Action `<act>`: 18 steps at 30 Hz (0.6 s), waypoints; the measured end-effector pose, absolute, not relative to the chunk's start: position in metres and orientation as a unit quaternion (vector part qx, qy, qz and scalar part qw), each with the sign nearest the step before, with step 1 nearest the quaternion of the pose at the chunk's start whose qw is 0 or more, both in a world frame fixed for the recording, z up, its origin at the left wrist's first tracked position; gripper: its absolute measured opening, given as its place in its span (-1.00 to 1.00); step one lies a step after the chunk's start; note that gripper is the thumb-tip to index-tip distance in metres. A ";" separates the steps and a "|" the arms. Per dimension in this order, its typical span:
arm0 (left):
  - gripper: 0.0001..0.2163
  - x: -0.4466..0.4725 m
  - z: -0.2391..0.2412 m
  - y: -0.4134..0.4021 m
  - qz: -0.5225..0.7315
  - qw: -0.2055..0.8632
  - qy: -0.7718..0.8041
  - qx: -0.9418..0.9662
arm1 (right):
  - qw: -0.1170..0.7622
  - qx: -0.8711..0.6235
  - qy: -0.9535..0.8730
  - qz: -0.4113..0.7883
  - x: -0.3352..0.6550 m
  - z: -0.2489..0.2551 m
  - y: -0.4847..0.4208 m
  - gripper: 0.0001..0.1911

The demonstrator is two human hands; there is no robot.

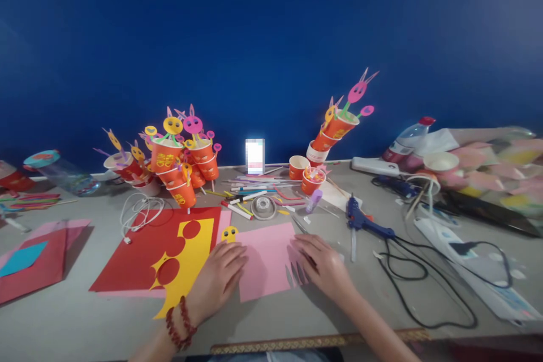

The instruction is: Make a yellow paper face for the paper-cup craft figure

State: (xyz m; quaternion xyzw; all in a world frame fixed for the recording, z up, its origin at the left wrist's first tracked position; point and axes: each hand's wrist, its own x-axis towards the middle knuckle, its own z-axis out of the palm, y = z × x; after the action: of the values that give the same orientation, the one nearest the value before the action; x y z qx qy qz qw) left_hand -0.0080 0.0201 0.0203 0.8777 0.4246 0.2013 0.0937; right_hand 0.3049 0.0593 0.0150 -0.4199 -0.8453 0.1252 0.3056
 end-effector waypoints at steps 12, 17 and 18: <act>-0.78 0.017 0.025 0.011 0.173 0.114 0.376 0.903 | 0.295 -0.408 -0.847 0.169 0.296 0.013 0.042 -0.71; -0.80 0.015 0.030 0.026 0.168 0.129 0.374 0.903 | 0.282 -0.409 -0.852 0.164 0.286 0.009 0.045 -0.71; -0.79 0.013 0.031 0.032 0.173 0.126 0.376 0.901 | 0.285 -0.411 -0.851 0.162 0.284 0.008 0.045 -0.73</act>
State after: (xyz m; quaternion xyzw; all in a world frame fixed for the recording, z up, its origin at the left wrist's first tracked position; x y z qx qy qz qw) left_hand 0.0134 0.0320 0.0315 0.9014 0.3764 0.1728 0.1263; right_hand 0.2844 0.0449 0.0075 -0.4107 -0.8507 0.1618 0.2853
